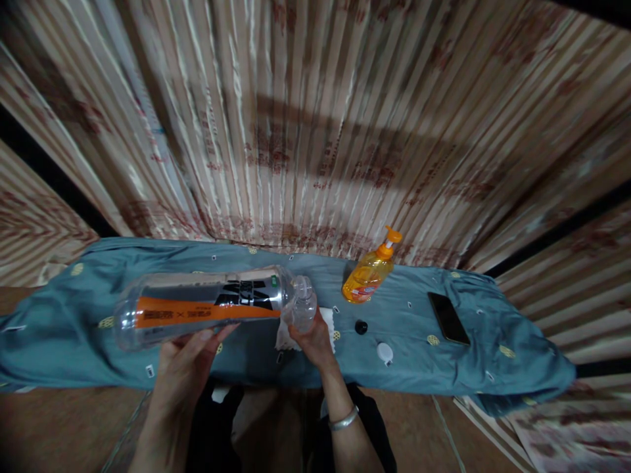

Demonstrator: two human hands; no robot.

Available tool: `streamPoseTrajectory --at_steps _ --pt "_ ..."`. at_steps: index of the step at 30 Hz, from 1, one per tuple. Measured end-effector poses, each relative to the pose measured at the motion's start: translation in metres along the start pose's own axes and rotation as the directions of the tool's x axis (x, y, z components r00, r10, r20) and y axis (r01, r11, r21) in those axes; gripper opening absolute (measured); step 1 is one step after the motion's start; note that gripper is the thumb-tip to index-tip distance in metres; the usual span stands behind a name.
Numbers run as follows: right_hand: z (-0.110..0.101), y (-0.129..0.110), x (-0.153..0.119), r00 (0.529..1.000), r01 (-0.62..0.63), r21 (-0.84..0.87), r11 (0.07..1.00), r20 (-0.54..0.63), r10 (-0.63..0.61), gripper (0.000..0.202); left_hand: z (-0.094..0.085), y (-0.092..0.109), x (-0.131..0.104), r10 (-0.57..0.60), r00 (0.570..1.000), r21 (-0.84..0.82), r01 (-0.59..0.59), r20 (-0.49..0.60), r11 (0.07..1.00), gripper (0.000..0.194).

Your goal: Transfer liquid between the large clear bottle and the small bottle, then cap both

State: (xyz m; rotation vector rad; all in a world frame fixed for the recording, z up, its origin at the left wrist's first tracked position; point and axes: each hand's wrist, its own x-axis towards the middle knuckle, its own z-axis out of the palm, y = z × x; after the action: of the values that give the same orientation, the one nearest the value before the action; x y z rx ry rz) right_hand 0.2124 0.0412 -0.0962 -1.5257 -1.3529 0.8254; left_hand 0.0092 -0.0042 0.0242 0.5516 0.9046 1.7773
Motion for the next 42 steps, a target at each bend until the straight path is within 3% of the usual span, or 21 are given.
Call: streamPoseTrajectory --at_steps 10,24,33,42 --pt "0.0 -0.001 0.0 1.0 0.0 0.0 1.0 0.014 0.0 0.044 0.001 0.0 0.001 0.003 1.0 -0.032 -0.002 0.019 1.0 0.028" --pt "0.001 0.003 0.0 1.0 -0.012 -0.02 1.0 0.025 0.012 0.046 -0.001 -0.002 0.001 -0.006 1.0 -0.028 0.006 0.015 1.0 0.038" --pt "-0.001 0.005 0.0 0.999 0.019 0.001 1.0 0.029 -0.019 0.047 -0.004 -0.004 0.002 -0.031 0.999 -0.055 0.031 0.01 0.998 0.03" --pt "0.002 0.005 -0.002 0.998 0.049 -0.101 0.994 -0.042 -0.053 0.048 -0.012 -0.009 0.006 -0.049 0.999 -0.067 0.051 0.018 0.996 0.03"
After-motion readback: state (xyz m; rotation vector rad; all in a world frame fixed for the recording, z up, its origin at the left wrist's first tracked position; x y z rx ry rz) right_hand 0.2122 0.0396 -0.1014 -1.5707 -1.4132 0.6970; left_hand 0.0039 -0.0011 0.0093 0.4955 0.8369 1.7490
